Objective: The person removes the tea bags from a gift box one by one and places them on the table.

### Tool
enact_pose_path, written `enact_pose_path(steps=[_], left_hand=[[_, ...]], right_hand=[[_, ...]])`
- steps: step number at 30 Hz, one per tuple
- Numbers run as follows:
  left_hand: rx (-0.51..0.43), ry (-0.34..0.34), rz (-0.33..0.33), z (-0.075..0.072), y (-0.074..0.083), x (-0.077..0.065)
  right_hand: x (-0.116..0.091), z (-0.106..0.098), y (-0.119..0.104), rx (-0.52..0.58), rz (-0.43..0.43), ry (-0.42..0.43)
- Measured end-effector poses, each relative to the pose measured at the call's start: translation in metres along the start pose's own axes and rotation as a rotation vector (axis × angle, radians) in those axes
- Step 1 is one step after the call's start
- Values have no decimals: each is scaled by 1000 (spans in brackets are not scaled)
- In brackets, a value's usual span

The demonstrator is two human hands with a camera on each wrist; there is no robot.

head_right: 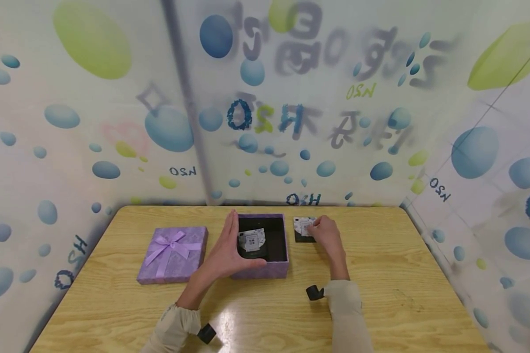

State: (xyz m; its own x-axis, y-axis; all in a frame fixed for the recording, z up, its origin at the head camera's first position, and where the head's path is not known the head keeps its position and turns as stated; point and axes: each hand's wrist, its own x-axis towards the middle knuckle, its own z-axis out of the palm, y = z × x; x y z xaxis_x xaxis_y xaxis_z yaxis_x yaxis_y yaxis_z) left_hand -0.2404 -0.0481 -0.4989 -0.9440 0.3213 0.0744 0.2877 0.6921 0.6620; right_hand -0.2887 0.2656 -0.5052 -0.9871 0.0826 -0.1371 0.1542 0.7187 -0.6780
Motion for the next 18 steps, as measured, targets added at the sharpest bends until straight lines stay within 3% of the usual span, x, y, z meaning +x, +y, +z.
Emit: enact_pose_path(steps=[18], left_hand=[[-8, 5, -4, 1, -1, 0]], right_hand=[[-22, -9, -55, 4, -274, 88]])
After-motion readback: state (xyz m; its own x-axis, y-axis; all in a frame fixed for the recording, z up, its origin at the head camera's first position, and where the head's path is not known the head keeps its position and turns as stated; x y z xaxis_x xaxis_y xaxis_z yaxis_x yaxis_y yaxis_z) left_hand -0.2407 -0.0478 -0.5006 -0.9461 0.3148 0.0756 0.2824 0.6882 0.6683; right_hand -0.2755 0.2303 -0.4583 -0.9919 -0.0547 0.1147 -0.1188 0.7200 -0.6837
